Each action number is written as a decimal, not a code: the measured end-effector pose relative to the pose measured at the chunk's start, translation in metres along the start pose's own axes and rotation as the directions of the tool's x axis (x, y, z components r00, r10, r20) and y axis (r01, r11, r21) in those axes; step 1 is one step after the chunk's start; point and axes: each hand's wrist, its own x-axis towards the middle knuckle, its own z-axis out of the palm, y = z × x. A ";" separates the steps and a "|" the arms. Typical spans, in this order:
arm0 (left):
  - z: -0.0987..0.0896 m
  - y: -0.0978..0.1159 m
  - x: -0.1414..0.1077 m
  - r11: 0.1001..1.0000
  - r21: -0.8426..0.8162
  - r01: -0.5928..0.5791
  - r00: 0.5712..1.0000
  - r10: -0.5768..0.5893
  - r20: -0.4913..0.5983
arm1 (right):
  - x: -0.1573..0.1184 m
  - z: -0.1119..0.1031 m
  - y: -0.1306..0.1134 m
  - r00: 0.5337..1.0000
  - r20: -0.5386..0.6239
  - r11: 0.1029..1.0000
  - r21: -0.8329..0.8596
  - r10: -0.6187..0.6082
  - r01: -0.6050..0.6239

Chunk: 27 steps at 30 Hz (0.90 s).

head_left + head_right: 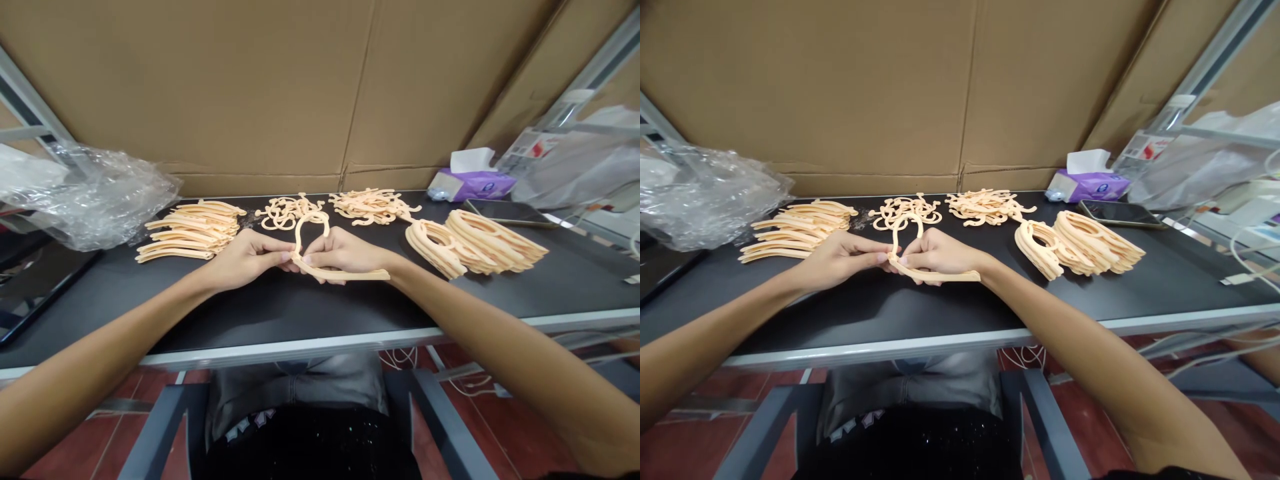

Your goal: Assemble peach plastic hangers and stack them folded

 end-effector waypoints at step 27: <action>-0.001 -0.009 0.002 0.970 0.244 0.008 0.986 0.033 -0.162 | 0.014 -0.030 0.014 0.875 -0.484 0.996 0.082 0.007 0.037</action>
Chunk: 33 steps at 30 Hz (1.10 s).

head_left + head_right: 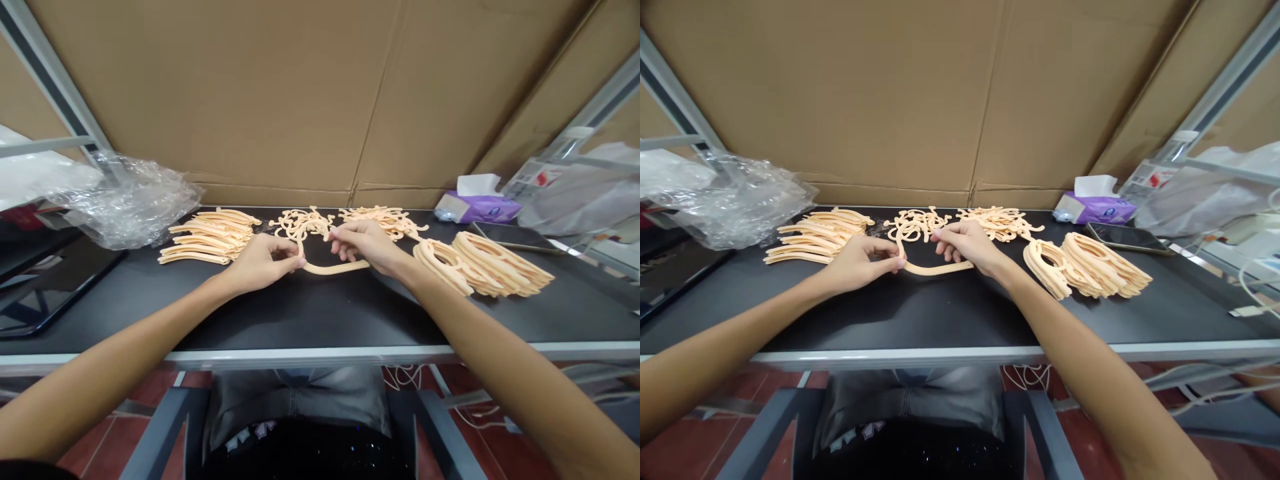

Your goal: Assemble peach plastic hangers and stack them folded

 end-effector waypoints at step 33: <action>0.002 0.001 -0.003 0.907 0.380 0.184 0.983 -0.163 -0.086 | -0.016 0.004 -0.007 0.924 0.380 0.776 -0.568 -0.048 0.274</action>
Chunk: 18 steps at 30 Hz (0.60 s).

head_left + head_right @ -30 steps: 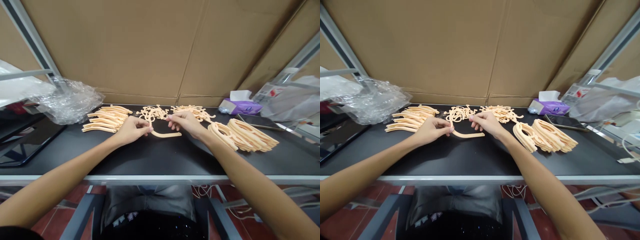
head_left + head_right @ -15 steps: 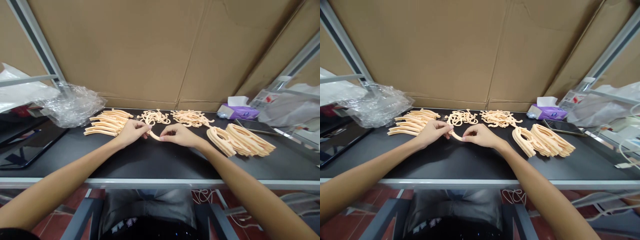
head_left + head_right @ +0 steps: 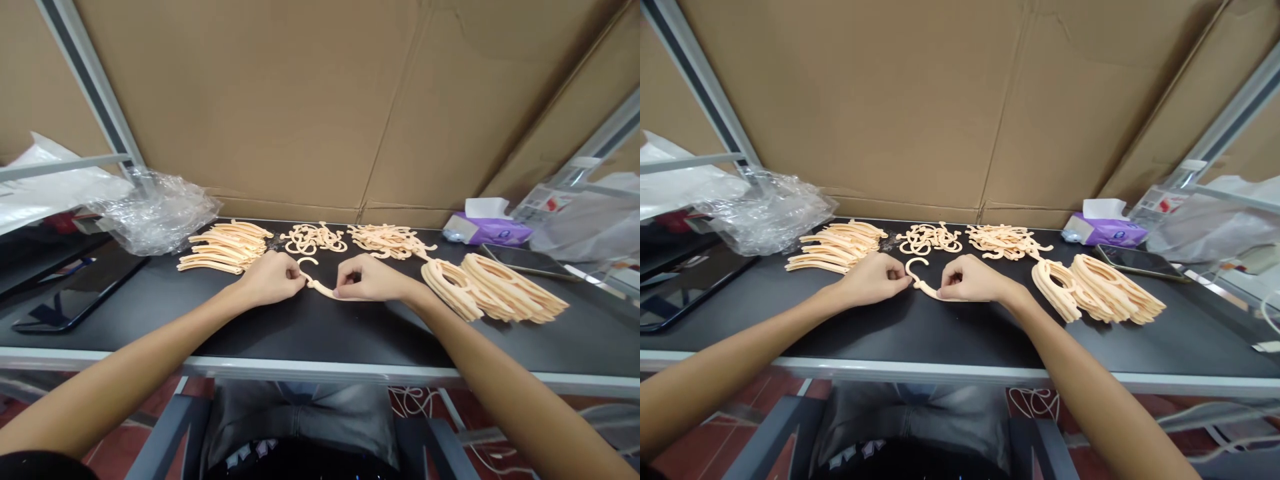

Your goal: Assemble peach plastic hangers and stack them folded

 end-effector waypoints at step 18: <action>-0.071 -0.117 -0.058 0.925 0.349 -0.148 0.932 0.249 -0.265 | 0.000 0.005 -0.003 0.979 -0.193 0.994 -0.096 -0.063 0.045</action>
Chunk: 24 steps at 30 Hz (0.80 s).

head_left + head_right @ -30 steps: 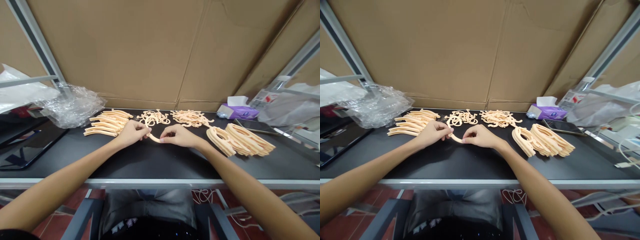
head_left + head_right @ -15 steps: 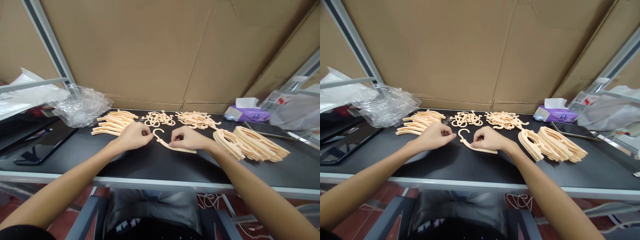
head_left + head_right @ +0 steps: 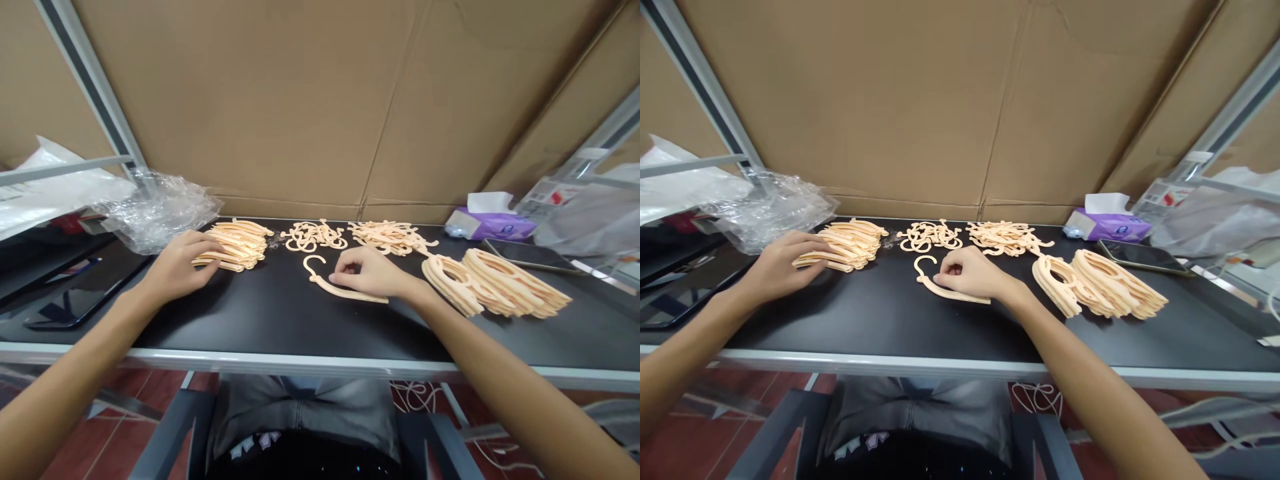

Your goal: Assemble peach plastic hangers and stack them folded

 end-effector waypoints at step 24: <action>0.001 0.035 -0.002 0.986 -0.161 0.030 0.966 0.013 0.257 | 0.001 0.003 -0.002 1.000 0.014 1.000 -0.017 -0.018 0.019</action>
